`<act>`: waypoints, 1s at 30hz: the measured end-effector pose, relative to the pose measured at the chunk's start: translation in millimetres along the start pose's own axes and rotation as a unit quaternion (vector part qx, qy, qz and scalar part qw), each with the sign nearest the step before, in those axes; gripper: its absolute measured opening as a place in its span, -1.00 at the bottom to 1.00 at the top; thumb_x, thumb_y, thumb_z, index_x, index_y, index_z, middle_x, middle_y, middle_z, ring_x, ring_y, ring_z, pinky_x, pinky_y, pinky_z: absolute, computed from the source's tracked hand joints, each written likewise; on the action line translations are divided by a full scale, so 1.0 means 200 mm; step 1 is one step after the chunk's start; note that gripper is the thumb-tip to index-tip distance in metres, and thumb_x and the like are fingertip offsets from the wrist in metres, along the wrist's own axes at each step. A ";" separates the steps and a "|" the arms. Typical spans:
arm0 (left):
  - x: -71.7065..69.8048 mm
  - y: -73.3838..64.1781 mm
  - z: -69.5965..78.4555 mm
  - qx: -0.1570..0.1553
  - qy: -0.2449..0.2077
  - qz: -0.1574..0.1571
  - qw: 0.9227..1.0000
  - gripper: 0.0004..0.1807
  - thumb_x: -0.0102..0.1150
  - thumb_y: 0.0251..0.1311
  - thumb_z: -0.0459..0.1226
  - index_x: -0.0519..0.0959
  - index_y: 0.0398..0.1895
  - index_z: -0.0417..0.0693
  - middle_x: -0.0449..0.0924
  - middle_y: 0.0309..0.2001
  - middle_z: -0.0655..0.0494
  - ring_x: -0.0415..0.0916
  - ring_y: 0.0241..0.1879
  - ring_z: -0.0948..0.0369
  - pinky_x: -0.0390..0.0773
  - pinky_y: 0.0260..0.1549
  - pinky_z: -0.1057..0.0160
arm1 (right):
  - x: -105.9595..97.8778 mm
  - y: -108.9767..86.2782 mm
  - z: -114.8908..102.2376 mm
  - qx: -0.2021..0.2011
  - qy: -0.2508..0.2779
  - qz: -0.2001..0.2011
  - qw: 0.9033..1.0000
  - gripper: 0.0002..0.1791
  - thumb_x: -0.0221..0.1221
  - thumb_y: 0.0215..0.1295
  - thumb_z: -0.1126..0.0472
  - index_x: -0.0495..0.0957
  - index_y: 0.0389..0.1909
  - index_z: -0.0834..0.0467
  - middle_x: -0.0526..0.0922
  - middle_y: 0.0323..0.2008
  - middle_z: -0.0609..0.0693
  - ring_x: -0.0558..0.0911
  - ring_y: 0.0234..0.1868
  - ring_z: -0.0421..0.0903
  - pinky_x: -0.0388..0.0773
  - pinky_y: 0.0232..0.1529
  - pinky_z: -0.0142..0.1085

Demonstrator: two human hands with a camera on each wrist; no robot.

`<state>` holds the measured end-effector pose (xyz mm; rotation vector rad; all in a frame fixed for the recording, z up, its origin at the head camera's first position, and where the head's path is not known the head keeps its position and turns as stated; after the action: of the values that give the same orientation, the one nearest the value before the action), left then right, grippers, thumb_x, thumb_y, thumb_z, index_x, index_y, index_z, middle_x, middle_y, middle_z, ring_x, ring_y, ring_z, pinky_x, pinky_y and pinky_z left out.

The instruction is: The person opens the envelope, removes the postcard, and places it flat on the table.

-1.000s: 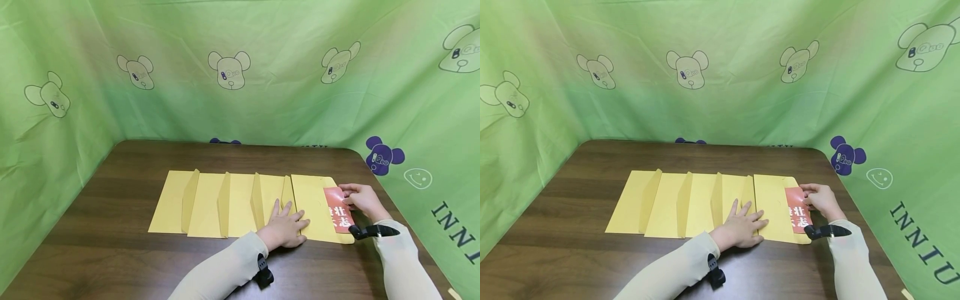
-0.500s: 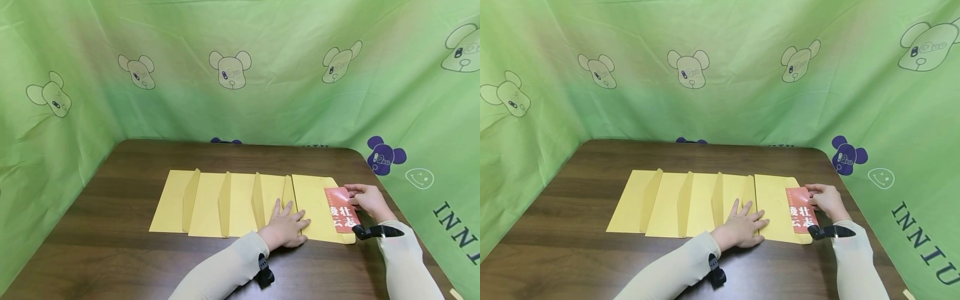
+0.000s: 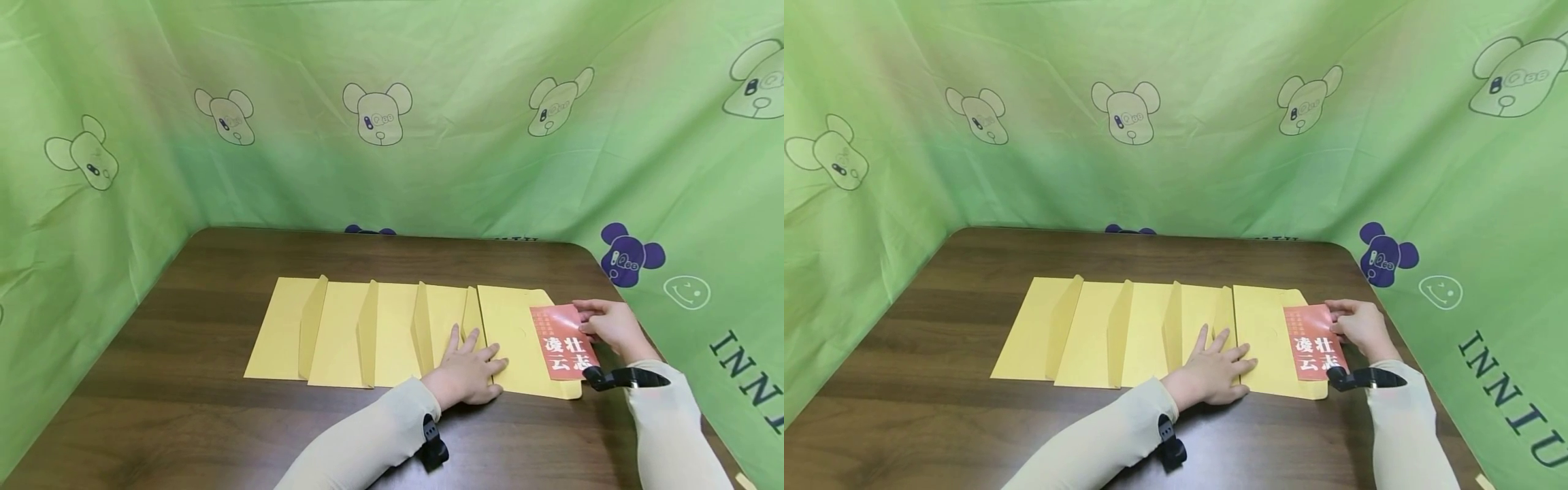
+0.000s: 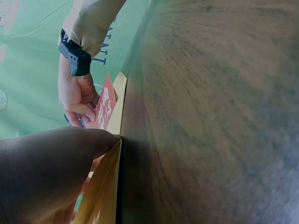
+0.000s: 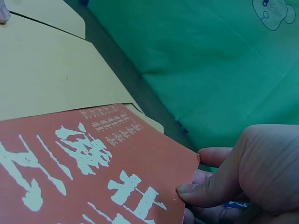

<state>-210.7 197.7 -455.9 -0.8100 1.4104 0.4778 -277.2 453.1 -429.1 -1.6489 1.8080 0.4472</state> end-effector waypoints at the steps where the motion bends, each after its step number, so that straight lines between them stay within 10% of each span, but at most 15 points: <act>1: 0.00 0.00 0.00 0.000 0.000 0.000 1.000 -0.40 -0.24 0.40 0.29 0.07 0.50 0.69 -0.06 0.52 0.57 -0.28 0.56 0.17 -0.35 0.45 -0.09 | -0.01 0.00 0.00 -0.001 -0.001 0.001 1.000 -0.34 0.10 0.16 0.58 0.20 0.32 0.62 0.56 -0.12 0.38 0.57 -0.34 -0.09 0.64 -0.40 -0.28; 30: 0.00 0.01 -0.01 -0.002 0.010 0.000 1.000 -0.41 -0.25 0.40 0.31 0.07 0.49 0.73 -0.06 0.52 0.60 -0.25 0.55 0.18 -0.32 0.45 -0.08 | -0.23 0.02 -0.01 -0.035 -0.025 0.052 0.998 -0.30 0.12 0.06 0.56 0.22 0.30 0.61 0.65 -0.32 0.06 0.54 -0.44 -0.32 0.66 -0.42 -0.30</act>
<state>-213.3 197.6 -456.3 -0.8199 1.4285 0.4750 -281.3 486.3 -398.1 -1.5820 1.8662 0.5987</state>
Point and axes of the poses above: each hand's wrist, its own y-axis towards the middle knuckle, its own x-axis out of the palm, z = x × y, the point moved 9 cm from there along y, towards the middle knuckle
